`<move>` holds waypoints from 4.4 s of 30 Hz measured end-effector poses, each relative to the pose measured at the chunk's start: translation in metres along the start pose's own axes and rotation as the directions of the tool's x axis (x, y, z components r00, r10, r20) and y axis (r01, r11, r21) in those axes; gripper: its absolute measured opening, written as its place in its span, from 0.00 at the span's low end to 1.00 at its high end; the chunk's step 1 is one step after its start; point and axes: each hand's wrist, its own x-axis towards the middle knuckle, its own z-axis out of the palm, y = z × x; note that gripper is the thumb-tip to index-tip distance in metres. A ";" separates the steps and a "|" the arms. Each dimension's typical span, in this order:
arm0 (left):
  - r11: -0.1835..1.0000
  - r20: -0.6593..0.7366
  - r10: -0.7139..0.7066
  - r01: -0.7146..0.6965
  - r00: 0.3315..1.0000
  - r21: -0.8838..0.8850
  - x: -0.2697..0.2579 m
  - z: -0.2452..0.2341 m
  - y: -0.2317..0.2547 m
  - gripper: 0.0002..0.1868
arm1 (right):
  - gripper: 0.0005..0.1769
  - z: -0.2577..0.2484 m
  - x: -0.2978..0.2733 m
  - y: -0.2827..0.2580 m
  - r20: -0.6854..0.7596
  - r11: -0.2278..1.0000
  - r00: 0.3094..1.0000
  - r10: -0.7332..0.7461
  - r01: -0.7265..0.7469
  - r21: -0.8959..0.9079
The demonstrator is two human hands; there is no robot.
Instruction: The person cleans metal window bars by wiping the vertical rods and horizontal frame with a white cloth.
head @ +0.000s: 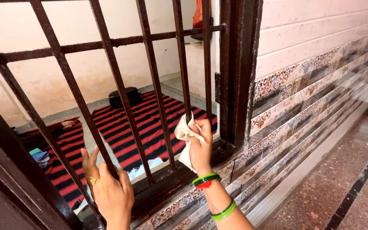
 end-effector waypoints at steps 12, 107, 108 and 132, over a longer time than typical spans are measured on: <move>0.999 0.004 -0.012 0.012 1.000 -0.051 -0.001 0.000 0.000 0.06 | 0.02 -0.021 -0.036 0.009 -0.017 0.950 0.999 0.039 -0.042 -0.309; 0.932 0.191 -0.308 0.336 0.932 -0.138 -0.005 0.007 -0.009 0.03 | 0.13 0.002 0.107 -0.058 0.127 0.660 0.977 -0.169 0.208 -0.722; 0.935 0.187 -0.303 0.330 0.934 -0.132 -0.004 0.006 -0.009 0.03 | 0.13 -0.004 0.094 -0.052 0.164 0.636 0.955 -0.249 0.288 -0.716; 0.920 0.224 -0.273 0.322 0.936 -0.222 -0.004 -0.002 -0.005 0.02 | 0.29 -0.104 -0.032 -0.021 0.105 0.426 0.995 -0.004 0.096 -0.900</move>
